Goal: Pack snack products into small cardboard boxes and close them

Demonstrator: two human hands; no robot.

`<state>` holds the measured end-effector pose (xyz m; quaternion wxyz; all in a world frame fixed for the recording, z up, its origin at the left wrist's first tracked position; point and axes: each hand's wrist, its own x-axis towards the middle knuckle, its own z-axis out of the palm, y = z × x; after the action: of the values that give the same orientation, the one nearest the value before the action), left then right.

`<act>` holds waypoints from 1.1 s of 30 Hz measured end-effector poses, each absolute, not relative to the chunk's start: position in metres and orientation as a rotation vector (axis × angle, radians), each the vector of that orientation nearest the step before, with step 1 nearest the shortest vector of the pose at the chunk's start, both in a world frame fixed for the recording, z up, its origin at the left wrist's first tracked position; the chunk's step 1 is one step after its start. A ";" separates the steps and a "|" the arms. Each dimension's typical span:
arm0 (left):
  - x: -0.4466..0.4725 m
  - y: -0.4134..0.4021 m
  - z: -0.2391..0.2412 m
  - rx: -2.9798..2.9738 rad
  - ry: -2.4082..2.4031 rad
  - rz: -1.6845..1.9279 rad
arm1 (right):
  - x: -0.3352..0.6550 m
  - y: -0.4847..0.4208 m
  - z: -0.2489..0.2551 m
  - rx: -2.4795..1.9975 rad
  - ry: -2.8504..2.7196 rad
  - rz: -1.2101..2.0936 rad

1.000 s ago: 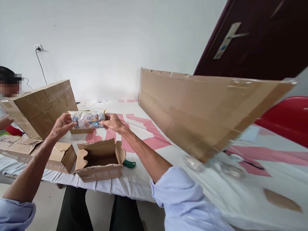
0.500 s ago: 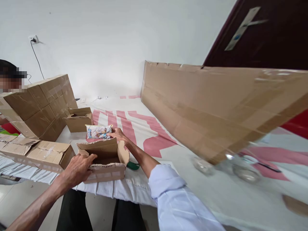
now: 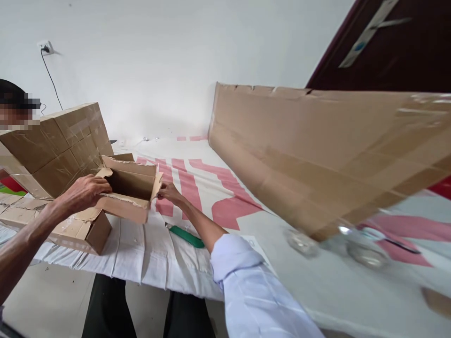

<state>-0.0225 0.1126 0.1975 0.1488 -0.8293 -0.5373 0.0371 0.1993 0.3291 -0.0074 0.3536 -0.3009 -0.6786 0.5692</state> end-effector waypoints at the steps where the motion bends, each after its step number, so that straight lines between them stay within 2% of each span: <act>1: -0.037 0.112 0.196 -2.371 -1.581 0.111 | 0.190 0.331 -0.007 -0.779 -1.757 1.501; 6: -0.090 0.111 0.181 -2.285 -1.841 0.154 | 0.134 0.331 -0.002 -0.737 -1.750 1.601; 12: -0.108 0.119 0.154 -2.117 -2.152 0.313 | 0.093 0.323 0.005 -0.712 -1.741 1.609; 20: -0.102 0.146 0.134 -2.115 -2.236 0.469 | 0.163 0.297 0.013 -0.863 -1.815 1.411; 24: -0.096 0.155 0.125 -2.103 -2.187 0.436 | 0.241 0.238 -0.002 -0.815 -2.143 1.001; 29: -0.098 0.175 0.119 -2.030 -2.171 0.382 | 0.319 0.181 -0.063 -1.049 -2.361 0.348; 33: -0.103 0.208 0.123 -1.991 -2.170 0.360 | 0.340 0.170 -0.109 -1.141 -2.302 0.139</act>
<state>-0.1032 0.2076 0.1228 0.0872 -0.6684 -0.7287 0.1209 0.3397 0.1701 -0.1091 0.2804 -0.4255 -0.8589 0.0517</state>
